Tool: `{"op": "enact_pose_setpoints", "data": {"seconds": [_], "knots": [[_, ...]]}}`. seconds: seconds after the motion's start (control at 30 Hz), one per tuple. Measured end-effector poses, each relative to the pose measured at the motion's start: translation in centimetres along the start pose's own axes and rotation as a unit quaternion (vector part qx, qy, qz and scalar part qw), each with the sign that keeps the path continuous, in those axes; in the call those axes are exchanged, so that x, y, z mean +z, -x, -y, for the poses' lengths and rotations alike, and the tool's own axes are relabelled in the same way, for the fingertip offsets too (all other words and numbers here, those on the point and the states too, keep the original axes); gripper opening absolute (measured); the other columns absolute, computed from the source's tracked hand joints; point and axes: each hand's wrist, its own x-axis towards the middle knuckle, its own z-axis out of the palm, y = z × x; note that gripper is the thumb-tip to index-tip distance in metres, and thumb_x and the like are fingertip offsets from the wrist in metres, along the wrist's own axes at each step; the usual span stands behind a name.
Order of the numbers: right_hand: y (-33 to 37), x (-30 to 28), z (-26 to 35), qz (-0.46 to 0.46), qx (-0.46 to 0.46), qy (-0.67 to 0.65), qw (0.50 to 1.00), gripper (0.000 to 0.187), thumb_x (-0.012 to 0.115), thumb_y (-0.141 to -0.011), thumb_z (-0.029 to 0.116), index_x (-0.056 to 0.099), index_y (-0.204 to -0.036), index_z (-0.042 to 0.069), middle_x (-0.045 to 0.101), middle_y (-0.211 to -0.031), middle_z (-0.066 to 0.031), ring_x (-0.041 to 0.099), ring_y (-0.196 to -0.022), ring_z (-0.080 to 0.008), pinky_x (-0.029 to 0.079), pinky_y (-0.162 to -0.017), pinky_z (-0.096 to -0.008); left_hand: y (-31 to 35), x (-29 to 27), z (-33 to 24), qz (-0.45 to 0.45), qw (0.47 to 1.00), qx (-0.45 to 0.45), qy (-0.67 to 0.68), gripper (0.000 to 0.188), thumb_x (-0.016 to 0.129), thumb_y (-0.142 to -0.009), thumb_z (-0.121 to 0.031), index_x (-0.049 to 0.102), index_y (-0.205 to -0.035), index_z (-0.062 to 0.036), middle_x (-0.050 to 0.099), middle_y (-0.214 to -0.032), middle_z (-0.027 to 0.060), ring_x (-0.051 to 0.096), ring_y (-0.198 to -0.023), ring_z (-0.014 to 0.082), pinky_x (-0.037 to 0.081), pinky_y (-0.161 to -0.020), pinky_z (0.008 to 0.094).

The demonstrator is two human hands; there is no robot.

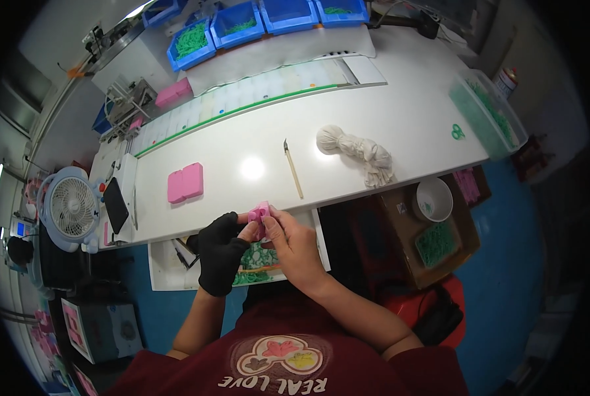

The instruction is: Assembling green plastic components into pink molds at a candle studio workstation.

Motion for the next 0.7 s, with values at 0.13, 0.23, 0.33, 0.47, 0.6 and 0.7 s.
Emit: {"op": "enact_pose_setpoints", "data": {"seconds": [0.13,0.23,0.33,0.47,0.6,0.7], "knots": [[-0.1,0.3,-0.1,-0.006,-0.061,0.063,0.996,0.037,0.052,-0.101,0.027,0.057,-0.118,-0.005,0.068,-0.081,-0.0177,0.070,-0.076,-0.0225,0.053,-0.065,-0.0324,0.1,0.1,1.1,-0.020,0.999,0.026,-0.024,0.016,0.070,-0.087,-0.006,0.070,-0.100,0.0034,0.070,-0.084,0.0063,0.063,-0.075,0.0088,0.051,-0.068,0.0238],[-0.2,0.0,0.4,0.005,-0.067,0.100,0.993,0.033,0.053,-0.100,0.022,0.057,-0.118,-0.005,0.068,-0.082,-0.0198,0.071,-0.077,-0.0279,0.054,-0.065,-0.0355,0.3,0.4,1.0,-0.034,0.998,0.033,-0.040,0.015,0.070,-0.087,-0.006,0.070,-0.099,0.0025,0.070,-0.083,0.0057,0.063,-0.075,0.0081,0.051,-0.069,0.0238],[0.0,0.1,0.2,-0.042,-0.078,0.156,0.984,0.030,0.052,-0.099,0.017,0.055,-0.118,-0.005,0.068,-0.084,-0.0218,0.070,-0.077,-0.0330,0.054,-0.065,-0.0387,0.3,0.9,0.8,-0.027,0.999,0.034,-0.030,0.015,0.070,-0.087,-0.007,0.070,-0.099,0.0021,0.069,-0.082,0.0058,0.062,-0.075,0.0082,0.051,-0.068,0.0239],[0.0,0.0,0.1,-0.079,-0.135,0.168,0.973,0.027,0.050,-0.098,0.013,0.054,-0.117,-0.006,0.067,-0.086,-0.0232,0.069,-0.079,-0.0365,0.054,-0.066,-0.0410,0.3,0.9,1.0,-0.027,0.999,0.024,-0.016,0.013,0.070,-0.087,-0.007,0.071,-0.097,0.0017,0.069,-0.081,0.0056,0.062,-0.072,0.0083,0.051,-0.068,0.0237],[-0.3,-0.9,-0.4,-0.067,-0.098,0.116,0.986,0.027,0.047,-0.099,0.012,0.053,-0.118,-0.006,0.068,-0.084,-0.0223,0.070,-0.078,-0.0327,0.054,-0.067,-0.0400,0.3,0.0,0.6,-0.043,0.999,0.010,0.004,0.014,0.067,-0.089,-0.006,0.069,-0.100,0.0015,0.067,-0.079,0.0026,0.061,-0.071,0.0080,0.049,-0.065,0.0224],[-0.8,-1.4,-2.2,-0.075,-0.085,0.036,0.993,0.028,0.046,-0.101,0.015,0.053,-0.119,-0.005,0.068,-0.088,-0.0160,0.069,-0.079,-0.0208,0.055,-0.066,-0.0339,-0.4,-0.7,0.4,-0.020,1.000,0.002,0.012,0.023,0.061,-0.092,-0.010,0.063,-0.113,0.0002,0.065,-0.096,0.0038,0.059,-0.080,0.0081,0.048,-0.068,0.0235]]}}
